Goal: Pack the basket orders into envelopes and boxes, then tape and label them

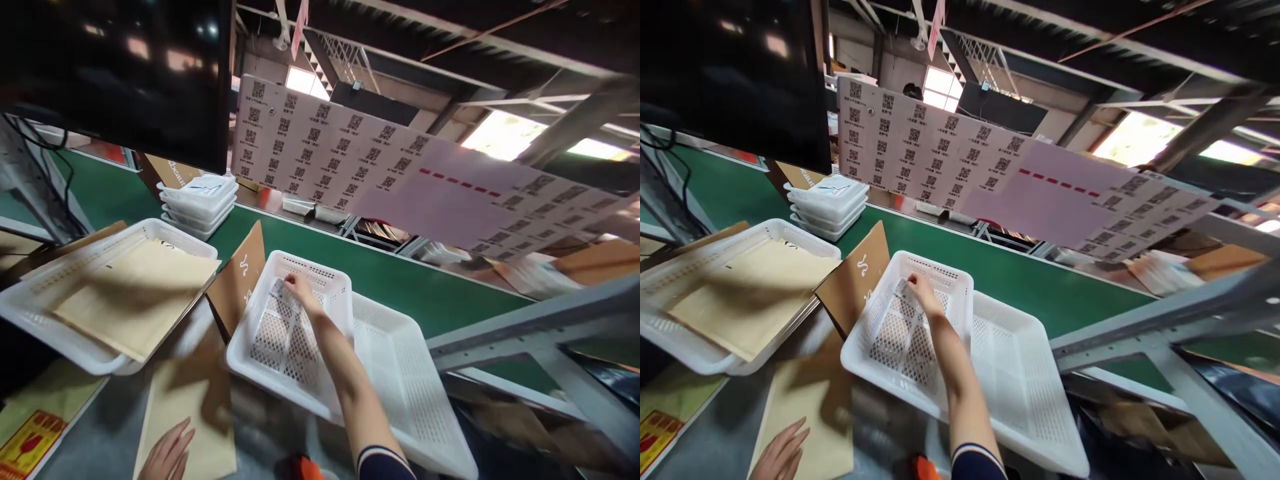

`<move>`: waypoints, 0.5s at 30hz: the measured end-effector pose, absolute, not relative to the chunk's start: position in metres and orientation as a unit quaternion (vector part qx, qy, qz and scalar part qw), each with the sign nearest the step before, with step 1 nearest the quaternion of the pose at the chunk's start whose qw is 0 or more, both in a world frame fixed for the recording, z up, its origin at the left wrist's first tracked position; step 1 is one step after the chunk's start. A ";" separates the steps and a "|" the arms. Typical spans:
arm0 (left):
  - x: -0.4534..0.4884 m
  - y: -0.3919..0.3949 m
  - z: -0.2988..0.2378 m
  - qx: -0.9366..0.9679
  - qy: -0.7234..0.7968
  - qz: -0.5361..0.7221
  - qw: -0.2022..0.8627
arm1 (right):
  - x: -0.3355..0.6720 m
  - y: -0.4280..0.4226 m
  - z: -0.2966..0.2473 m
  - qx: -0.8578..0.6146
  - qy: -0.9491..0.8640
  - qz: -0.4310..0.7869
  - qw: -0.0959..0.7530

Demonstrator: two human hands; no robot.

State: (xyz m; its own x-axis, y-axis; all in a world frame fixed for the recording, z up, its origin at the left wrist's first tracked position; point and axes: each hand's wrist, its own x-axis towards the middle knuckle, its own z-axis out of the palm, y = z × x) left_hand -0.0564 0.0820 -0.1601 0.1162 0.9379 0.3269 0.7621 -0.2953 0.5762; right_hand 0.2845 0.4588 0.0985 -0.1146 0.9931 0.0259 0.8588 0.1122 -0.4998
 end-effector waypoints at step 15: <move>0.011 0.107 0.168 0.615 0.403 0.347 0.582 | 0.246 0.157 0.241 -0.255 -0.874 0.390 0.141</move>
State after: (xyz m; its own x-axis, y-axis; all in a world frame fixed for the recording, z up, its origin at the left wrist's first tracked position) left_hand 0.0106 0.1070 0.1681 0.4339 0.9000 -0.0415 0.0920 0.0015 0.9958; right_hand 0.2464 0.1568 0.2410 -0.8302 0.5555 0.0467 0.3360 0.5656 -0.7531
